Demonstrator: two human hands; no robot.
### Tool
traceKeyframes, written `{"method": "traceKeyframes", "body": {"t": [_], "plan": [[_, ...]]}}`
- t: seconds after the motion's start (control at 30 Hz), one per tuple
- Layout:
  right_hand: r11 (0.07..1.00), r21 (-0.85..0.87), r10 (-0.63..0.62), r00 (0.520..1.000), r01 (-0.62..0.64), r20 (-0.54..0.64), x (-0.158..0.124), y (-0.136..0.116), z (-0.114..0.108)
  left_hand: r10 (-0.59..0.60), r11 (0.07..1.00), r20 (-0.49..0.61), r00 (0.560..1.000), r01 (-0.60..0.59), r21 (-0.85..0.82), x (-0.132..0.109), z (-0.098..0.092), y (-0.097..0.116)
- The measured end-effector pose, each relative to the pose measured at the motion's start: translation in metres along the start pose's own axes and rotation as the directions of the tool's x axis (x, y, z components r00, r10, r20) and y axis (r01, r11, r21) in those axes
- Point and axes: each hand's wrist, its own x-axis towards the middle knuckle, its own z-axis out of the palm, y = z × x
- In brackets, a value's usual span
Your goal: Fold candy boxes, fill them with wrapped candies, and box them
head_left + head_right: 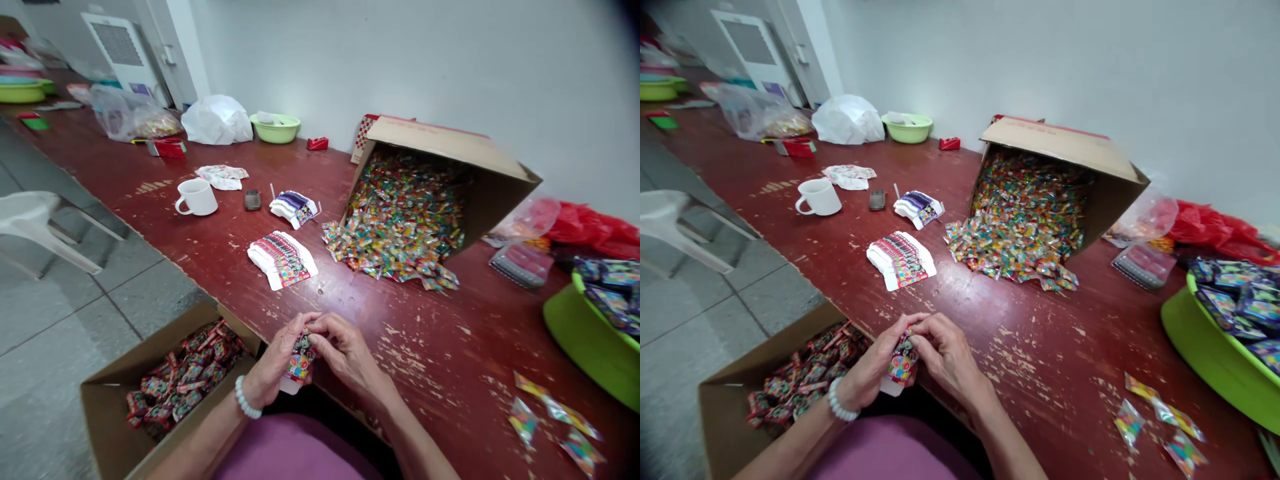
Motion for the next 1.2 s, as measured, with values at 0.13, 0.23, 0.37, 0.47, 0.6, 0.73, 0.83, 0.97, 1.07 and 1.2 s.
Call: {"method": "traceKeyframes", "body": {"t": [0.13,0.23,0.37,0.47,0.6,0.73,0.83,0.97,1.07,1.2], "plan": [[0.853,-0.511,0.03,0.987,-0.108,-0.159,0.038,0.033,-0.038,0.005,0.993,0.038,0.999,0.0,-0.115,-0.001,-0.006,0.004],[0.758,-0.612,0.034,0.951,-0.225,-0.308,0.068,0.061,-0.068,-0.022,0.992,0.016,1.0,0.024,-0.127,-0.006,-0.013,0.008],[0.716,-0.644,0.05,0.941,-0.268,-0.336,0.084,0.087,-0.083,-0.007,0.998,-0.022,1.0,0.005,-0.068,-0.01,-0.027,0.009],[0.732,-0.624,0.05,0.935,-0.274,-0.351,0.082,0.094,-0.08,0.038,0.997,-0.045,0.998,-0.041,-0.063,-0.009,-0.039,0.012],[0.801,-0.519,0.047,0.896,-0.298,-0.441,0.068,0.089,-0.075,0.121,0.991,-0.121,0.985,-0.127,-0.046,-0.004,-0.05,0.023],[0.903,-0.309,0.103,0.848,-0.3,-0.52,0.048,0.069,-0.069,0.168,0.985,-0.194,0.966,-0.17,0.007,0.001,-0.057,0.029],[0.946,-0.162,0.167,0.847,-0.282,-0.504,0.031,0.046,-0.06,0.176,0.982,-0.218,0.96,-0.186,-0.027,0.004,-0.058,0.028],[0.954,0.157,0.299,0.857,-0.256,-0.42,0.013,0.016,-0.043,0.12,0.985,-0.173,0.978,-0.138,-0.099,0.003,-0.051,0.026],[0.927,0.286,0.336,0.877,-0.244,-0.342,0.005,0.004,-0.03,0.028,0.987,-0.06,0.998,-0.037,-0.159,-0.002,-0.045,0.022],[0.955,0.118,0.297,0.889,-0.272,-0.348,-0.003,-0.002,-0.018,-0.052,0.963,0.111,0.992,0.079,-0.257,-0.008,-0.037,0.007]]}}
